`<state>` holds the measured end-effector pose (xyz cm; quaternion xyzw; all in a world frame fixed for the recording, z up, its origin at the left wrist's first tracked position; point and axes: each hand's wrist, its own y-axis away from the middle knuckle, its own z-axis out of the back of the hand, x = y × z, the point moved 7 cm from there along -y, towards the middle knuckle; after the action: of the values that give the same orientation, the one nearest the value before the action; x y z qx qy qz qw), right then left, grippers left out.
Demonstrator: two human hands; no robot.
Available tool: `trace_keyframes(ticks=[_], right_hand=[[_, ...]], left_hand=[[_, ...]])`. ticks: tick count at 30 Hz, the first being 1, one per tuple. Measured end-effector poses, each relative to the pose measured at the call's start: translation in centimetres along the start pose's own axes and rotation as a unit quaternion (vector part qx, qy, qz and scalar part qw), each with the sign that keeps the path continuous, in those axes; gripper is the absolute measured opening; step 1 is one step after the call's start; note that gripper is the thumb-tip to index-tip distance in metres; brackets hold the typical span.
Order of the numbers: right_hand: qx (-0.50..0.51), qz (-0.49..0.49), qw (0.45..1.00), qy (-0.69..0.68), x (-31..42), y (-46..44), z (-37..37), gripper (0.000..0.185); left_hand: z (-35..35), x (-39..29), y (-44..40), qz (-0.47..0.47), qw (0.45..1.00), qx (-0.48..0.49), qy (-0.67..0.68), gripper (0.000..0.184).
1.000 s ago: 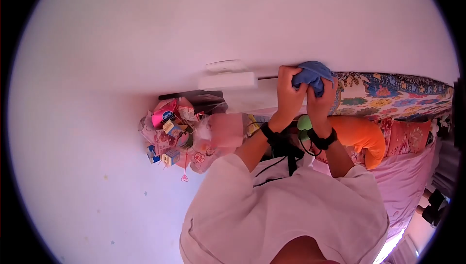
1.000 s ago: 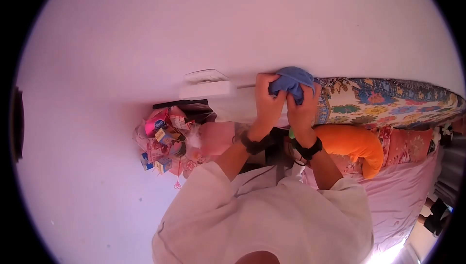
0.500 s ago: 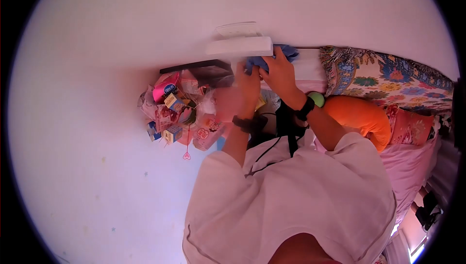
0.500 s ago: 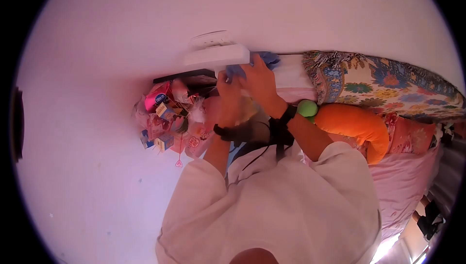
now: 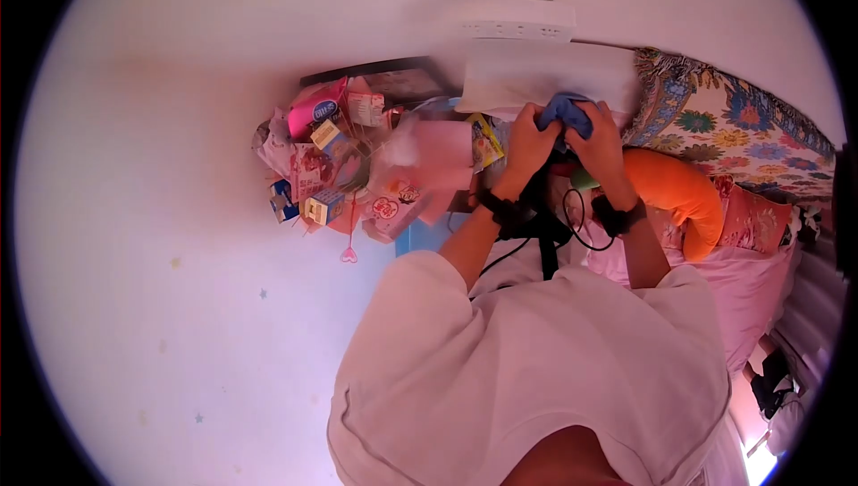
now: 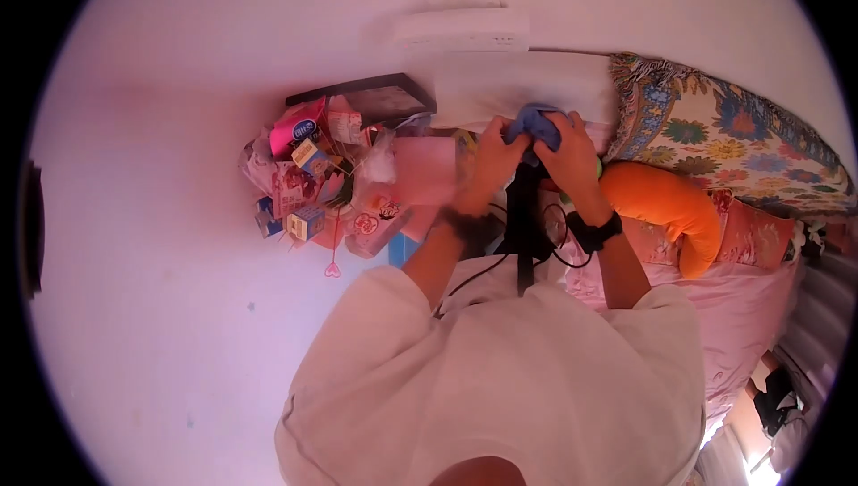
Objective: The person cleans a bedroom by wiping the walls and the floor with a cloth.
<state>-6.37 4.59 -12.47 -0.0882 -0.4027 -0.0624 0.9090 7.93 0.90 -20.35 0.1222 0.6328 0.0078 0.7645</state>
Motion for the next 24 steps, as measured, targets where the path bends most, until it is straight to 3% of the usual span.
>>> trace_keyframes(ticks=[4,6,9,12,13,16,21,24], right_hand=[[0.037,-0.055,0.998,0.009,-3.6,8.4,-2.6,0.039],[0.06,-0.116,0.991,0.018,-4.2,12.4,-5.3,0.041],[0.101,-0.116,0.988,0.019,-3.8,17.3,-10.0,0.043],[0.112,-0.039,0.989,0.088,-0.4,20.2,-15.9,0.047],[0.169,-0.094,0.981,0.032,-1.5,21.2,-18.3,0.049],[0.226,-0.111,0.967,0.05,-1.5,22.9,-23.3,0.052],[0.242,-0.119,0.963,-0.013,-3.9,24.9,-30.7,0.052],[0.237,-0.176,0.955,-0.029,-7.2,25.8,-34.5,0.054]], left_hand=[[-0.1,4.5,6.3,-0.016,0.996,0.083,-0.03,0.027],[1.1,7.5,9.3,0.037,0.992,0.122,-0.007,0.031],[4.0,13.8,12.5,0.049,0.992,0.107,-0.039,0.032],[7.9,18.3,15.7,0.076,0.992,0.087,-0.05,0.027],[9.6,19.5,16.7,0.079,0.992,0.07,-0.063,0.026],[13.1,23.9,18.3,0.124,0.987,0.05,-0.083,0.024],[15.1,32.5,19.6,0.119,0.987,-0.008,-0.105,0.029],[15.0,36.9,19.6,0.138,0.985,-0.057,-0.087,0.031]])
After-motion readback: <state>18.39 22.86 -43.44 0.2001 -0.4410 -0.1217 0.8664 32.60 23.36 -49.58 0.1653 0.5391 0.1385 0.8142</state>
